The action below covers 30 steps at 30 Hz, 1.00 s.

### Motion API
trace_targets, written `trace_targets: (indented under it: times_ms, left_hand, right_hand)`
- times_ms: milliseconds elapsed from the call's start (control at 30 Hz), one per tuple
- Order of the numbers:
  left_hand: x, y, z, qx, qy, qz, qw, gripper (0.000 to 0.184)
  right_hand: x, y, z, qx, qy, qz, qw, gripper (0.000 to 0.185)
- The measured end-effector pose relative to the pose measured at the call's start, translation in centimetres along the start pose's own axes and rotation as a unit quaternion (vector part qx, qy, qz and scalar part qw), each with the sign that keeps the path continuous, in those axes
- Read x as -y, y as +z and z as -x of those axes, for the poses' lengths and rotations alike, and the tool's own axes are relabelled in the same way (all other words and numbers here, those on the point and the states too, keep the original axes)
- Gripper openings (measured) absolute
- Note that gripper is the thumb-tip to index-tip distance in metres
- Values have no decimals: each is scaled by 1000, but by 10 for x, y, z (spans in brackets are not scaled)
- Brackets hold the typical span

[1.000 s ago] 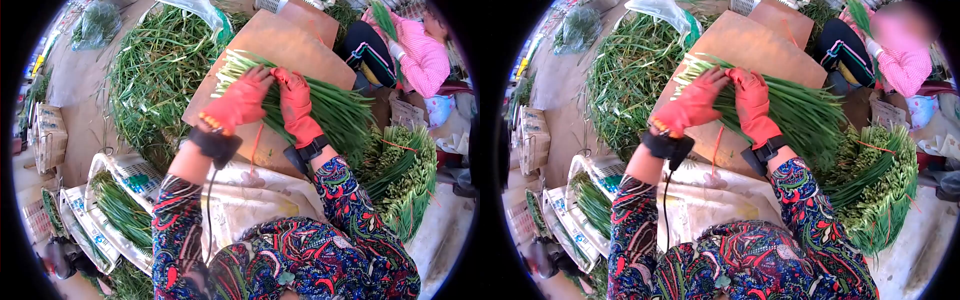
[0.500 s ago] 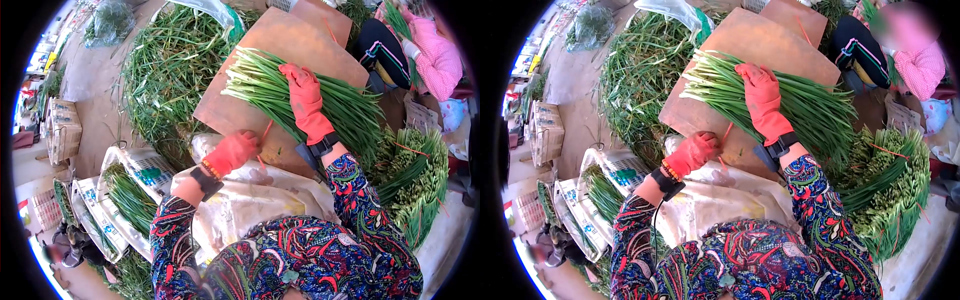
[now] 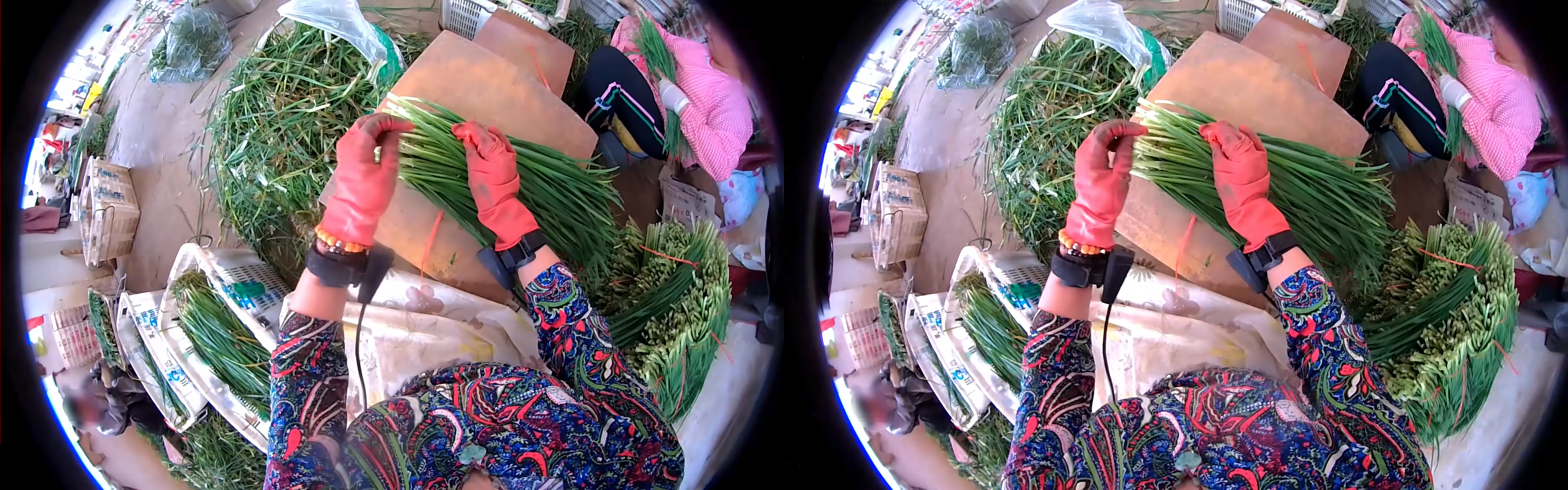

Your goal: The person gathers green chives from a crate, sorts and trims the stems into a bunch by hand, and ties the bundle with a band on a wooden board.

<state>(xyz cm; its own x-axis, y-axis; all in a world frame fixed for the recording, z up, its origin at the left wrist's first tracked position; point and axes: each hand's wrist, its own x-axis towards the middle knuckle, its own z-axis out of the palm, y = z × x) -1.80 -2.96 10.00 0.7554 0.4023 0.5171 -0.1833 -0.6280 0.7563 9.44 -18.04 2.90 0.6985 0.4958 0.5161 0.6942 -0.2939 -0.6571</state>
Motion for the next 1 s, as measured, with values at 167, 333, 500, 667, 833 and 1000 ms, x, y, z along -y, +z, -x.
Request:
trace_targets:
  times_ms: [167, 333, 500, 667, 833, 1000]
  left_hand:
    - [28, -14, 50, 432, 181, -139, 872, 46]
    - [43, 5, 108, 460, 243, -132, 844, 34]
    - [45, -6, 117, 423, 202, -95, 878, 18]
    - [32, -26, 89, 265, 76, -21, 961, 12]
    - [8, -3, 45, 52, 20, -13, 998, 13]
    - [-3, 30, 6, 90, -43, -27, 995, 15]
  right_hand:
    - [-2, 1, 0, -22, -29, 7, 999, 13]
    - [-4, 4, 1, -28, -39, 0, 999, 13]
    - [-3, 3, -2, -12, -32, 5, 999, 13]
    - [2, 1, -1, -29, -37, 21, 999, 12]
    - [-1, 2, -3, -10, 1, -4, 1000, 13]
    - [11, -5, -4, -12, 27, -34, 999, 10]
